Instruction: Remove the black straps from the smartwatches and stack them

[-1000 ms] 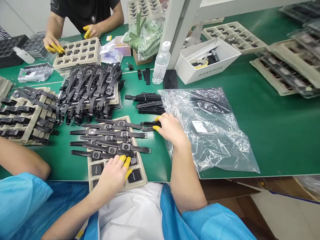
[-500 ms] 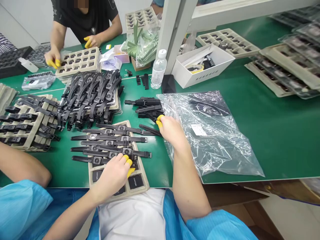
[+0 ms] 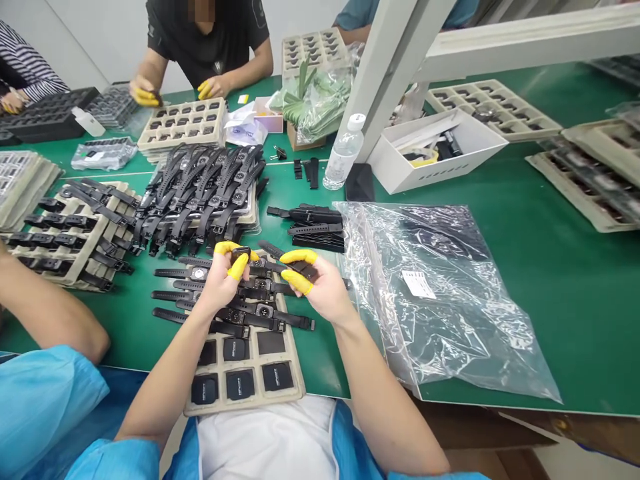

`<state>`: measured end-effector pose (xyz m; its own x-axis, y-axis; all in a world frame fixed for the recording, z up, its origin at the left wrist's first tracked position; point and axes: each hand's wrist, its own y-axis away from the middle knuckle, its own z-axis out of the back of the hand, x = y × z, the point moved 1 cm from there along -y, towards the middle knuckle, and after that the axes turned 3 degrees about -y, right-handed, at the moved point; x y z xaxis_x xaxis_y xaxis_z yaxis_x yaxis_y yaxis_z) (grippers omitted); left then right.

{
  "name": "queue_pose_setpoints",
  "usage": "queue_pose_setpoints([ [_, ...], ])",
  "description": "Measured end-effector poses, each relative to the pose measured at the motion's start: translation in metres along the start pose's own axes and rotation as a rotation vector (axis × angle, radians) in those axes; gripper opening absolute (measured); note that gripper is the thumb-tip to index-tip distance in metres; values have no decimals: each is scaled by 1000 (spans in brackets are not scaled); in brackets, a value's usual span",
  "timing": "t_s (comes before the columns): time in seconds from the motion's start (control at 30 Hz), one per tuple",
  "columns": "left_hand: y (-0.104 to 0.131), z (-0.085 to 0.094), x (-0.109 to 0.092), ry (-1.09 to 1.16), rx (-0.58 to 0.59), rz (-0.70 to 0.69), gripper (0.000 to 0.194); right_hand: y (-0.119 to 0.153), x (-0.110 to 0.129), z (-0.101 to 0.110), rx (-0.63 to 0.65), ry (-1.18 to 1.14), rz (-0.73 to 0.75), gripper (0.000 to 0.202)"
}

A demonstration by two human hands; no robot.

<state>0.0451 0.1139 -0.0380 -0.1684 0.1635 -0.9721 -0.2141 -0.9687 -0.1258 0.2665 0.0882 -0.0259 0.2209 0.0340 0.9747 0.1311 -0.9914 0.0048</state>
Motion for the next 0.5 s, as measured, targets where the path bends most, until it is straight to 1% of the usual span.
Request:
queue_pose_setpoints([
  [0.07, 4, -1, 6, 14, 26, -5, 24, 1, 1, -4, -34, 30, 103, 49],
  [0.1, 6, -2, 7, -1, 45, -5, 26, 2, 1, -8, -19, 31, 132, 53],
  [0.13, 7, -2, 7, -27, 66, -9, 28, 3, -1, -12, 22, 10, 128, 55],
  [0.17, 8, -1, 7, -61, 86, -21, 30, 5, -3, -18, 84, -31, 84, 55],
  [0.2, 8, -1, 6, -101, 101, -47, 31, 7, -6, -25, 152, -83, 6, 52],
  [0.27, 8, 0, 4, -186, 132, -139, 33, 12, -13, -37, 278, -183, -175, 44],
  [0.3, 8, 0, 4, -223, 147, -197, 36, 14, -16, -43, 316, -222, -251, 42],
  [0.33, 7, 1, 3, -254, 164, -253, 40, 16, -20, -47, 338, -247, -310, 40],
  [0.4, 7, 2, 3, -303, 205, -339, 49, 17, -24, -51, 348, -263, -374, 39],
  [0.5, 7, 5, 3, -350, 269, -368, 58, 14, -27, -49, 336, -238, -377, 35],
])
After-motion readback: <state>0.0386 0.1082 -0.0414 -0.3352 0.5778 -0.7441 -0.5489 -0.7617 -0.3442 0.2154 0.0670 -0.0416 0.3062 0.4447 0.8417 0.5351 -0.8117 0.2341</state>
